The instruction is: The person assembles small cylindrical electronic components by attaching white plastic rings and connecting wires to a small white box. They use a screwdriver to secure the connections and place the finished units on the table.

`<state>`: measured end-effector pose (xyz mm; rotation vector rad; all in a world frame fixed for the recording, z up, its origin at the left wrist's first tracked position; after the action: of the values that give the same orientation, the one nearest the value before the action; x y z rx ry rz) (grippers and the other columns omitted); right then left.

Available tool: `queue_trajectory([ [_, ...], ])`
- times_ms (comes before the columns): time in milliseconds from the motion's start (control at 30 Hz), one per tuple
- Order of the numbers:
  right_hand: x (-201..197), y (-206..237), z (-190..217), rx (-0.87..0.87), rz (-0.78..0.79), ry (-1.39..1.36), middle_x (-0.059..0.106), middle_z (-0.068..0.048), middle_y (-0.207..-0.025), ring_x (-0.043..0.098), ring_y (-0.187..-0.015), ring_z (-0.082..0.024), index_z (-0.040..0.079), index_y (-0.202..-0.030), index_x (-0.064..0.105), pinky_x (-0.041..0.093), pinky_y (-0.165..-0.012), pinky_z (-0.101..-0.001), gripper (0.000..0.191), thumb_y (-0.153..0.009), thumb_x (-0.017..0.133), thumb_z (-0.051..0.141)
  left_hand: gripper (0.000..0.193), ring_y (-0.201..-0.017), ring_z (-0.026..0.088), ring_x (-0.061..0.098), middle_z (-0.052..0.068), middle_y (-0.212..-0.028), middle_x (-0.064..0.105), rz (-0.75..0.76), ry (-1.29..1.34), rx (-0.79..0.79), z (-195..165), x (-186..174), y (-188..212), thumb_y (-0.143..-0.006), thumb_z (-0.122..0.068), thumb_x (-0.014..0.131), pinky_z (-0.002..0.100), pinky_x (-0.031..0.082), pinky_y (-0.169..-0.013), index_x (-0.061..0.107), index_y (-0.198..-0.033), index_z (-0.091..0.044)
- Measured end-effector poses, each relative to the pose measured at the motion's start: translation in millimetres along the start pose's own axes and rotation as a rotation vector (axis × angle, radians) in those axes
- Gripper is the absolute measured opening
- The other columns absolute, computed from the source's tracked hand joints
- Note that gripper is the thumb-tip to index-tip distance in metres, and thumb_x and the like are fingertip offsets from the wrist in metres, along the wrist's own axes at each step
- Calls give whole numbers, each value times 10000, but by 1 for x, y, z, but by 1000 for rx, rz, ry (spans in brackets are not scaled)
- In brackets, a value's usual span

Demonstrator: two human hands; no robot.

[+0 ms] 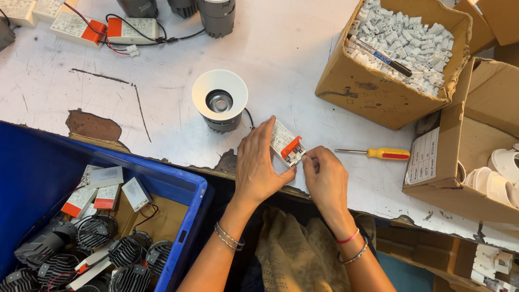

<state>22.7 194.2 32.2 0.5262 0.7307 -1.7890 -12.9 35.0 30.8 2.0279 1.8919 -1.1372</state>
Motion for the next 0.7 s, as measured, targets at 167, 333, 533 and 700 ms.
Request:
queue_trajectory([
  [167,2,-3,-8,119,56,10,683,-137,-738,651,-634,-251,20,-946,689,526,-625,-370,116,-894,714,120,1092,-1413,345,437,190,-1490,482,14,20,-3,1,0,1,-631,-281,889,509,305,-1177,327,-1535,-36],
  [333,5,-6,-10,106,59,51,687,-155,-742,663,-640,-298,21,-921,687,525,-625,-392,106,-888,719,116,1069,-1418,355,432,189,-1492,484,12,28,15,1,-2,1,-632,-268,880,509,305,-1183,348,-1536,-57],
  [533,8,-8,-8,116,43,104,699,-171,-749,676,-679,-338,10,-889,682,524,-647,-416,116,-880,727,117,1048,-1415,367,427,194,-1495,475,16,0,21,1,-2,1,-634,-258,881,518,306,-1176,371,-1532,-79],
  [700,2,-8,-4,89,73,39,716,-153,-777,688,-680,-305,12,-911,701,533,-635,-392,138,-886,735,142,1054,-1446,384,393,218,-1521,439,29,18,0,3,2,2,-646,-254,854,528,288,-1191,331,-1534,-34],
])
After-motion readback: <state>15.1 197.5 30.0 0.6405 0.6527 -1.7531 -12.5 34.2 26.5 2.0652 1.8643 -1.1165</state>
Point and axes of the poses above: each hand's wrist, its own y-axis away from the middle knuckle, its own x-axis out of the palm, z = x × y, the point moved 6 cm from there along -y, towards the middle knuckle
